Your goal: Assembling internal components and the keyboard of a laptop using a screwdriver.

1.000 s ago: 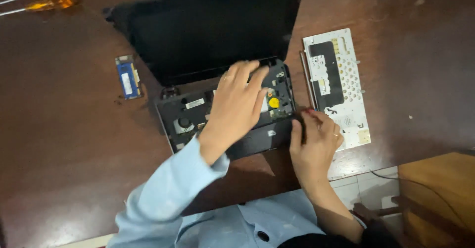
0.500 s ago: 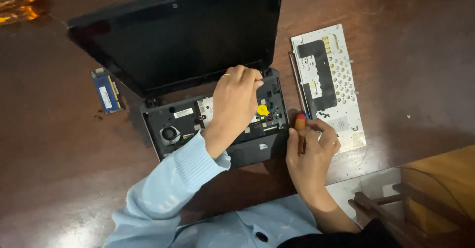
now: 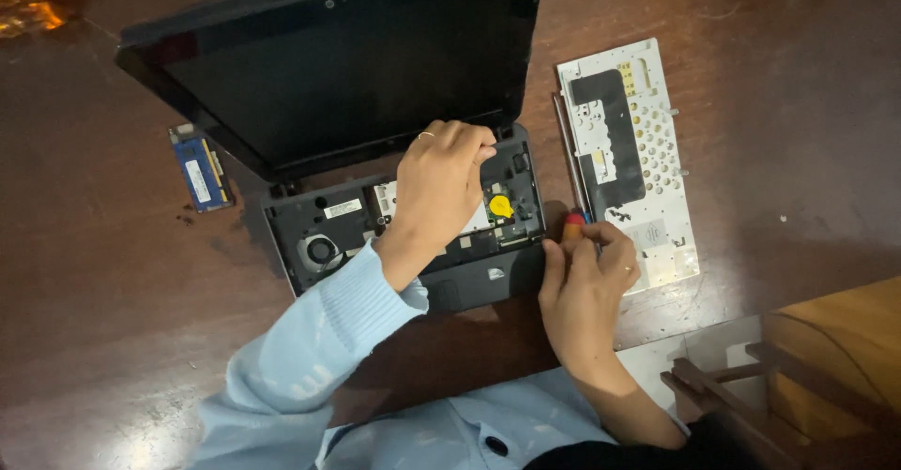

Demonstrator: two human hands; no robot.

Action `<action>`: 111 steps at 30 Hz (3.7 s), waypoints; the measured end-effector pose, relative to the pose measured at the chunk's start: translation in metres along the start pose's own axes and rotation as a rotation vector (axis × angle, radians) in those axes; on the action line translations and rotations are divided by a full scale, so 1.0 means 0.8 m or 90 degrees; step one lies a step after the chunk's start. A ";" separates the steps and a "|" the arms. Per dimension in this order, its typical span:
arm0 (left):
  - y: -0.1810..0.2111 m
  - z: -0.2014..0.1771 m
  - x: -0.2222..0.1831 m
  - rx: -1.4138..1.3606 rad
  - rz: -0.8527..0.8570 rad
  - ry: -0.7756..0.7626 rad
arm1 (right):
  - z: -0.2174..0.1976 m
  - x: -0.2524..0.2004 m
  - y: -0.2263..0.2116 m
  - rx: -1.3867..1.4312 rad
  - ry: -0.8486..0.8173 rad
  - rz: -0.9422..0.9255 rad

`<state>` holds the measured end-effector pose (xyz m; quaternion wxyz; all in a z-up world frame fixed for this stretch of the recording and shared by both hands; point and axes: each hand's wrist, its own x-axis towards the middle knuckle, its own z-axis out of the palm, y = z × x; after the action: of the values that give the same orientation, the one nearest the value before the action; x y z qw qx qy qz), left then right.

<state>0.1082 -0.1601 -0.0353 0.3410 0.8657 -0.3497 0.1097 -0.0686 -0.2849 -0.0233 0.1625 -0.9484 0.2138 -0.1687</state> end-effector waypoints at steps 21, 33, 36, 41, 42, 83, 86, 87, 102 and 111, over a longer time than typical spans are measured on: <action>0.033 -0.111 -0.064 0.159 0.030 0.040 | 0.028 0.007 -0.018 -0.007 0.075 -0.225; -0.017 -0.146 -0.171 0.122 -0.290 0.022 | 0.036 0.117 -0.038 0.061 -0.029 -0.377; -0.019 -0.145 -0.170 0.134 -0.291 0.017 | 0.037 0.114 -0.048 0.023 -0.016 -0.389; -0.016 -0.155 -0.162 0.159 -0.261 0.019 | 0.059 0.115 -0.037 -0.037 0.043 -0.398; -0.012 -0.158 -0.160 0.169 -0.240 0.021 | 0.059 0.113 -0.033 -0.053 0.058 -0.400; 0.091 -0.049 -0.164 0.226 0.142 -0.036 | -0.068 0.008 0.129 -0.091 -0.015 -0.175; 0.092 -0.064 -0.140 0.132 0.084 -0.107 | -0.073 0.016 0.116 0.014 -0.045 -0.112; 0.091 -0.068 -0.131 0.081 0.055 -0.145 | -0.074 0.019 0.112 0.069 -0.059 -0.076; 0.038 -0.053 -0.037 0.183 -0.021 -0.260 | -0.043 0.147 -0.016 0.135 -0.326 -0.182; 0.044 -0.059 -0.025 0.293 -0.011 -0.260 | -0.028 0.162 -0.026 -0.029 -0.457 -0.186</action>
<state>0.0720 -0.1363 0.0091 0.0597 0.9272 -0.3698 0.0070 0.0406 -0.3324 0.0368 0.1797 -0.9711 0.0095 0.1570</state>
